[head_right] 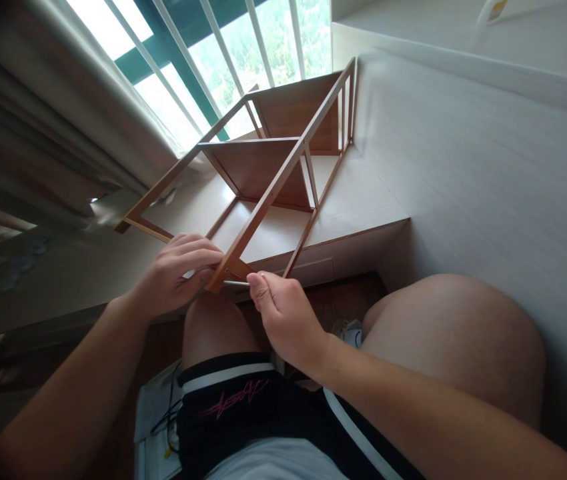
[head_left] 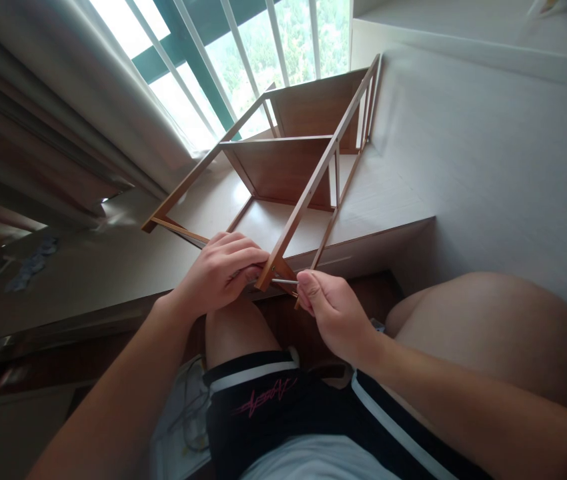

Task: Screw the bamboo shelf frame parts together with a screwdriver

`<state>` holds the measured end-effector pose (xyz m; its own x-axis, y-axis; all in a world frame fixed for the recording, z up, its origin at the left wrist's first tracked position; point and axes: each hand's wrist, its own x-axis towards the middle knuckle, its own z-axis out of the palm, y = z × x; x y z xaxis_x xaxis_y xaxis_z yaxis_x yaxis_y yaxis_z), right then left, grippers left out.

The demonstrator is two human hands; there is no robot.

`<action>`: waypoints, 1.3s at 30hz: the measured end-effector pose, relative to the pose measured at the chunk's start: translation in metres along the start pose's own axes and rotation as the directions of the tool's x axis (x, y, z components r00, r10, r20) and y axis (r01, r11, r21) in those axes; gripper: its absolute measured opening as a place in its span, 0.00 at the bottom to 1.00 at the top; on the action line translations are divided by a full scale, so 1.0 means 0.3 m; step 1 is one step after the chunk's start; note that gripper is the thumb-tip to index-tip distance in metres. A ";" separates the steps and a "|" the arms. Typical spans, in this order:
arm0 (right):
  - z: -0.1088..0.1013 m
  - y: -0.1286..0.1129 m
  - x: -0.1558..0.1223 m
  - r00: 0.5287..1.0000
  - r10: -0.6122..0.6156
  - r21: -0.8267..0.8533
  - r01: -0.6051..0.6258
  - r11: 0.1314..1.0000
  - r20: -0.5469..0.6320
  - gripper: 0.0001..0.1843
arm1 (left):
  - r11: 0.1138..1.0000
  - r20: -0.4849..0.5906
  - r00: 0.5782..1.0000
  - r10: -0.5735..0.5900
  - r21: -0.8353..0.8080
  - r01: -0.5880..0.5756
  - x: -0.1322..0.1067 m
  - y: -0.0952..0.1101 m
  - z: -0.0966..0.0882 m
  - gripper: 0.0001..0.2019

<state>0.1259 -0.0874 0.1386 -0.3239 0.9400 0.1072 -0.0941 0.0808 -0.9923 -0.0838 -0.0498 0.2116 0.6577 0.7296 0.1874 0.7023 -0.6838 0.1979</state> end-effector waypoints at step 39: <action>-0.104 0.028 0.107 0.667 -0.691 -0.766 0.588 0.260 0.277 0.15 | 1.000 0.034 0.999 0.001 -0.018 0.000 0.003 0.003 -0.008 0.08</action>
<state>0.1442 -0.0463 0.1318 -0.4118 0.4795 0.7750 0.5060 0.8276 -0.2432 -0.0832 -0.0497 0.2143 0.6670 0.7288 0.1547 0.6973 -0.6838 0.2149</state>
